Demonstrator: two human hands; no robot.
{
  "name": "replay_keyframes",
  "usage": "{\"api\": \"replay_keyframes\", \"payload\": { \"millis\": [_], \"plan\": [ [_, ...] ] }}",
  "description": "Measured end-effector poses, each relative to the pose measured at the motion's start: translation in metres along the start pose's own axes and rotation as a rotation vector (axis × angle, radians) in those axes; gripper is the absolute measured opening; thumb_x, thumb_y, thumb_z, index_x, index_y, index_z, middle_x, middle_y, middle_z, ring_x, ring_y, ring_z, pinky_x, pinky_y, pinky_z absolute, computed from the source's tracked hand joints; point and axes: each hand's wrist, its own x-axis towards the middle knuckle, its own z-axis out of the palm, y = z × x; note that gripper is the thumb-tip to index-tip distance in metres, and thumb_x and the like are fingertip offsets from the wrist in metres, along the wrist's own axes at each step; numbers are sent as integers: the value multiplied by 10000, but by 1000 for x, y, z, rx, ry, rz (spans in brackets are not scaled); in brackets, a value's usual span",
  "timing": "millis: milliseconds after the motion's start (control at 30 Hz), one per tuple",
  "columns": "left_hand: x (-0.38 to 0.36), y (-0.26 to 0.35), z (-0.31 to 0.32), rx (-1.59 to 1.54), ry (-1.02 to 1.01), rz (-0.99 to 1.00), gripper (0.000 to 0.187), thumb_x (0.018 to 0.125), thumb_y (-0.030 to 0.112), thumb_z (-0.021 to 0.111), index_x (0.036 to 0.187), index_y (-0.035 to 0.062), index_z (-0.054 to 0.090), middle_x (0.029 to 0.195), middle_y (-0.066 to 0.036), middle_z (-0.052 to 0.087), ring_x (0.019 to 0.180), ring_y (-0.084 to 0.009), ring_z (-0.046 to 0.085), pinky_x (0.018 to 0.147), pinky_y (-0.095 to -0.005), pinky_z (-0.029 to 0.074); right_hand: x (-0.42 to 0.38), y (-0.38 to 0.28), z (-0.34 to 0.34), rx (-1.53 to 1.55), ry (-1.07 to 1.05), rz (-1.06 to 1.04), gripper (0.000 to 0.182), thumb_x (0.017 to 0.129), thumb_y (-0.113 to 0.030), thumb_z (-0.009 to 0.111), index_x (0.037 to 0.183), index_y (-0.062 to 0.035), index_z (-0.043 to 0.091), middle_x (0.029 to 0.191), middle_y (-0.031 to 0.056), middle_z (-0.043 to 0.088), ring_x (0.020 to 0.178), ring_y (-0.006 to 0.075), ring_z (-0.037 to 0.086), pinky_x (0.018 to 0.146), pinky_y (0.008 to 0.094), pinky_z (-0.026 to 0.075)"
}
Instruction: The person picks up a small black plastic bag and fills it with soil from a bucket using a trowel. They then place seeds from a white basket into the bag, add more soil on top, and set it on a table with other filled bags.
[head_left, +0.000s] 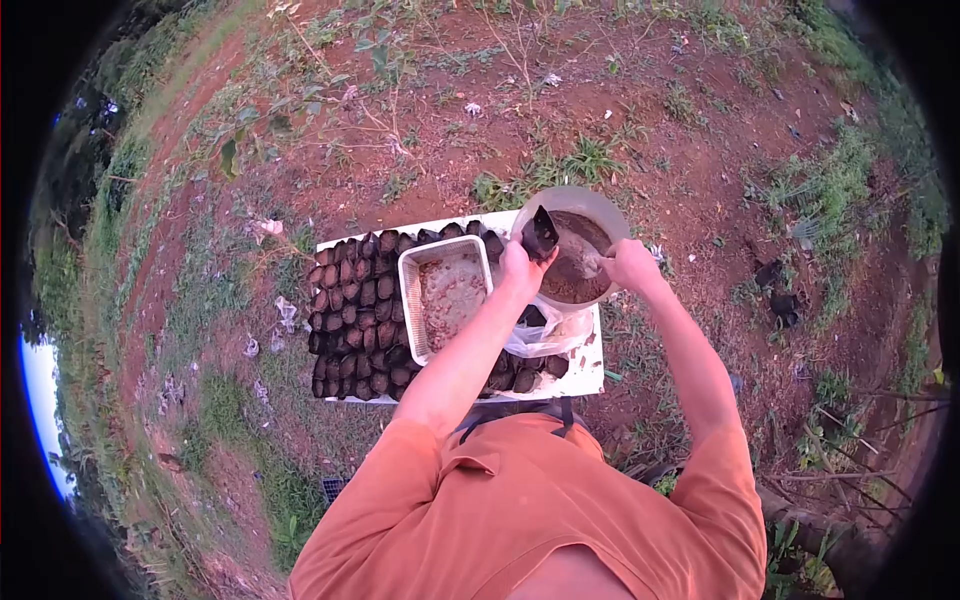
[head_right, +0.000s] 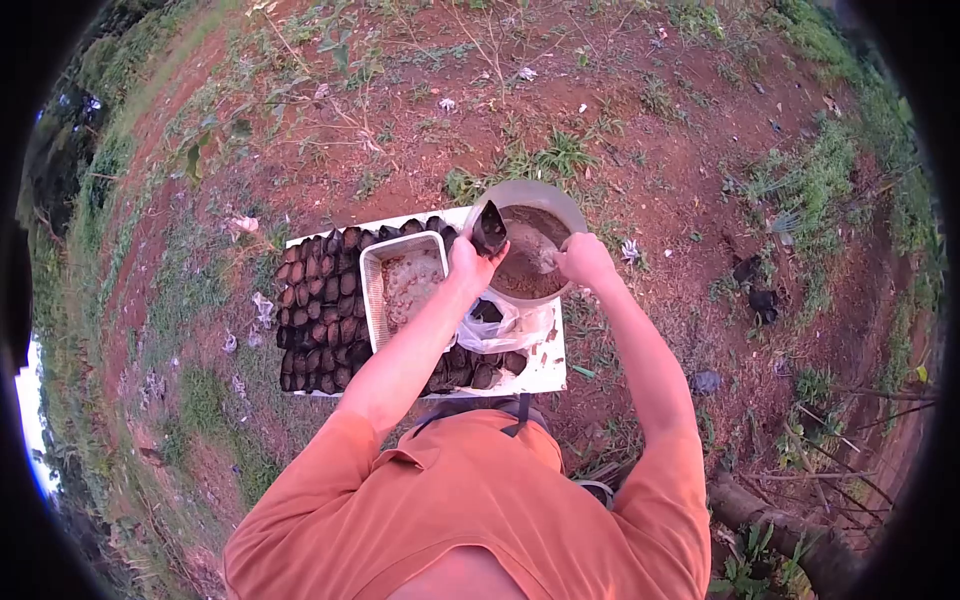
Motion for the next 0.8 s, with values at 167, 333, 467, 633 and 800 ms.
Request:
{"api": "replay_keyframes", "payload": {
  "millis": [167,333,467,633,800],
  "plan": [
    [-2,-22,6,4,221,-6,328,1034,300,369,1202,63,520,1115,-116,602,970,-244,601,816,-450,565,-9,15,-27,-82,87,-20,268,829,-303,707,970,-83,764,769,195,703,733,340,697,737,419,557],
    [25,-37,-5,32,344,2,401,1013,410,444,1177,57,539,1117,-122,607,968,-245,624,755,-407,587,-20,7,-65,-38,44,40,268,833,-319,712,966,-93,765,762,192,700,731,327,696,725,411,552],
    [46,-43,-14,169,388,-8,419,992,432,481,1168,61,568,1108,-126,614,903,-226,646,742,-392,567,-24,7,-83,-50,51,44,264,828,-327,714,954,-100,767,770,195,698,737,333,693,729,424,547],
    [49,-38,-14,244,337,-107,406,1009,412,451,1227,79,530,1139,-124,607,977,-245,626,783,-423,558,-33,-7,-105,-55,25,41,268,821,-326,722,935,-88,765,754,190,695,725,329,691,724,423,545],
    [57,-42,-17,233,213,-154,406,1039,400,381,1247,79,519,1150,-120,611,979,-255,632,790,-423,556,-29,-9,-111,-45,-37,51,281,819,-324,725,930,-68,760,744,193,693,717,324,691,730,417,546]
  ]
}}
